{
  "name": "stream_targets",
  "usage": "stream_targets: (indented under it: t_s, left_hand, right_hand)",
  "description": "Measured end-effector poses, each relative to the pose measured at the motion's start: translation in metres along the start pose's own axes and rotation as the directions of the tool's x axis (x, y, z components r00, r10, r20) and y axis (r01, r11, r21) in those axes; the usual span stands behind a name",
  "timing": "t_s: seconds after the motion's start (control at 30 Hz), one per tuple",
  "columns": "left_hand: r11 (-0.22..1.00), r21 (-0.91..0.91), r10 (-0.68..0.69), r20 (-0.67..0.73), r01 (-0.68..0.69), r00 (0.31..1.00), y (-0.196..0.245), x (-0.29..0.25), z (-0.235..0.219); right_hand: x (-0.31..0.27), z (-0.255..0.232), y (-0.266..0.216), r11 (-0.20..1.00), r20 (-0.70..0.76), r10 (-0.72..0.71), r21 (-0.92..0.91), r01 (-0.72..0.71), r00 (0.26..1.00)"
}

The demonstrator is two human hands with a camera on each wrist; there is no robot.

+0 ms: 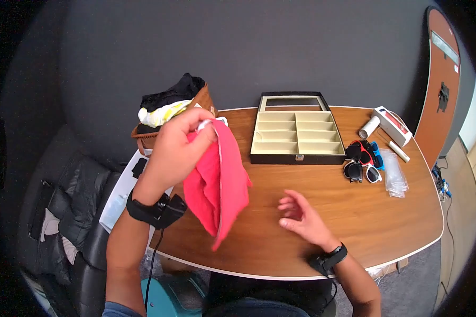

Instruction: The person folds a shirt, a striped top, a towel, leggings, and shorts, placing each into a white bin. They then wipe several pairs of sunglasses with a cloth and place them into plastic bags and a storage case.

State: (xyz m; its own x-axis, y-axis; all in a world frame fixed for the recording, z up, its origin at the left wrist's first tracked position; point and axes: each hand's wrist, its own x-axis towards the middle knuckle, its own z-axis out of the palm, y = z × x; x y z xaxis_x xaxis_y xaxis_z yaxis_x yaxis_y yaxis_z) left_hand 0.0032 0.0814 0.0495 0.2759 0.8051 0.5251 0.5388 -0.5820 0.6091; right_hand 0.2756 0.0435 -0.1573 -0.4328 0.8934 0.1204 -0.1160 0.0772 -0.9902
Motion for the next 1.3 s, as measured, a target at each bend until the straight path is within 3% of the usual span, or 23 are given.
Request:
stream_targets:
  t_s: [0.07, 0.13, 0.17, 0.2, 0.23, 0.27, 0.3, 0.37, 0.43, 0.5, 0.53, 0.57, 0.63, 0.77, 0.8, 0.83, 0.9, 0.97, 1.03, 1.1, 1.17, 1.27, 1.3]
  left_hand:
    - [0.997, -0.082, -0.004, 0.097, 0.012, 0.995, 0.019, -0.010, 0.005]
    - [0.986, -0.157, -0.032, 0.159, 0.057, 0.987, 0.028, -0.019, 0.011]
    - [0.976, -0.201, -0.045, 0.205, 0.087, 0.978, 0.033, -0.023, 0.012]
    - [0.963, -0.242, -0.055, 0.248, 0.117, 0.967, 0.037, -0.026, 0.012]
    - [0.961, -0.250, -0.055, 0.248, 0.119, 0.967, 0.041, -0.029, 0.011]
    - [0.936, -0.297, -0.093, 0.310, 0.189, 0.946, 0.045, -0.032, 0.011]
    - [0.905, -0.339, -0.124, 0.371, 0.259, 0.920, 0.046, -0.036, 0.011]
    - [0.886, -0.369, -0.121, 0.402, 0.281, 0.908, 0.045, -0.041, 0.017]
    - [0.868, -0.442, -0.037, 0.395, 0.225, 0.918, 0.051, -0.044, 0.019]
    - [0.888, -0.417, -0.024, 0.374, 0.191, 0.927, 0.060, -0.043, 0.015]
    - [0.886, -0.435, 0.005, 0.357, 0.162, 0.934, 0.063, -0.042, 0.016]
    - [0.882, -0.452, 0.033, 0.342, 0.134, 0.939, 0.066, -0.042, 0.018]
    - [0.884, -0.450, 0.042, 0.343, 0.125, 0.938, 0.071, -0.038, 0.028]
    - [0.869, -0.484, 0.096, 0.366, 0.101, 0.926, 0.084, -0.036, 0.037]
    - [0.856, -0.506, 0.096, 0.365, 0.111, 0.926, 0.085, -0.037, 0.038]
    - [0.844, -0.523, 0.094, 0.360, 0.117, 0.928, 0.085, -0.038, 0.037]
    - [0.828, -0.548, 0.098, 0.347, 0.117, 0.933, 0.085, -0.039, 0.037]
    - [0.737, -0.672, 0.220, 0.134, -0.074, 0.966, 0.086, -0.039, 0.035]
    - [0.674, -0.737, 0.197, 0.123, -0.043, 0.973, 0.088, -0.042, 0.017]
    - [0.693, -0.721, 0.199, 0.190, -0.001, 0.961, 0.081, -0.043, -0.001]
    - [0.629, -0.777, 0.145, 0.164, 0.037, 0.976, 0.073, -0.045, -0.007]
    - [0.614, -0.772, 0.061, 0.254, 0.164, 0.965, 0.048, -0.042, -0.009]
    - [0.618, -0.750, 0.004, 0.304, 0.236, 0.953, 0.035, -0.039, -0.006]
  right_hand:
    - [-0.009, 0.025, -0.041, 0.999, 0.029, 0.008, 0.048, -0.009, 1.000]
    - [-0.022, 0.042, -0.077, 0.975, 0.101, -0.118, 0.202, 0.096, 0.988]
    - [-0.033, 0.045, -0.091, 0.976, 0.093, -0.108, 0.199, 0.088, 0.990]
    - [-0.042, 0.049, -0.104, 0.983, 0.099, -0.140, -0.106, 0.150, 0.985]
    - [-0.049, 0.052, -0.115, 0.894, 0.119, -0.168, -0.400, 0.202, 0.979]
    - [-0.057, 0.058, -0.122, 0.813, 0.122, -0.181, -0.540, 0.219, 0.976]
    - [-0.061, 0.065, -0.126, 0.811, 0.122, -0.175, -0.544, 0.213, 0.977]
    - [-0.067, 0.077, -0.129, 0.646, 0.076, -0.122, -0.751, 0.137, 0.990]
    - [-0.064, 0.076, -0.124, 0.639, 0.051, -0.070, -0.765, 0.084, 0.996]
    - [-0.062, 0.075, -0.122, 0.638, 0.028, -0.222, -0.752, 0.167, 0.975]
    - [-0.066, 0.076, -0.131, 0.721, 0.065, -0.208, -0.664, 0.198, 0.976]
    - [-0.068, 0.081, -0.139, 0.721, 0.068, -0.206, -0.664, 0.198, 0.976]
    - [-0.070, 0.092, -0.153, 0.671, 0.096, -0.363, -0.663, 0.331, 0.927]
    - [-0.055, 0.084, -0.139, 0.612, -0.058, -0.374, -0.765, 0.199, 0.926]
    - [-0.054, 0.085, -0.139, 0.698, -0.136, -0.367, -0.694, 0.175, 0.920]
    - [-0.056, 0.083, -0.138, 0.699, -0.126, -0.371, -0.690, 0.187, 0.920]
    - [-0.065, 0.069, -0.134, 0.584, -0.123, -0.223, -0.811, 0.032, 0.967]
    - [-0.071, 0.048, -0.131, 0.635, -0.208, -0.145, -0.769, -0.070, 0.967]
    - [-0.073, 0.027, -0.126, 0.731, -0.367, -0.352, -0.682, 0.008, 0.861]
    - [-0.080, -0.001, -0.141, 0.695, -0.308, -0.525, -0.693, 0.190, 0.793]
    - [-0.087, -0.012, -0.168, 0.727, -0.373, -0.566, -0.646, 0.232, 0.735]
    - [-0.071, -0.029, -0.197, 0.630, -0.331, -0.643, -0.742, 0.230, 0.691]
    - [-0.058, -0.030, -0.205, 0.601, -0.263, -0.618, -0.766, 0.229, 0.741]
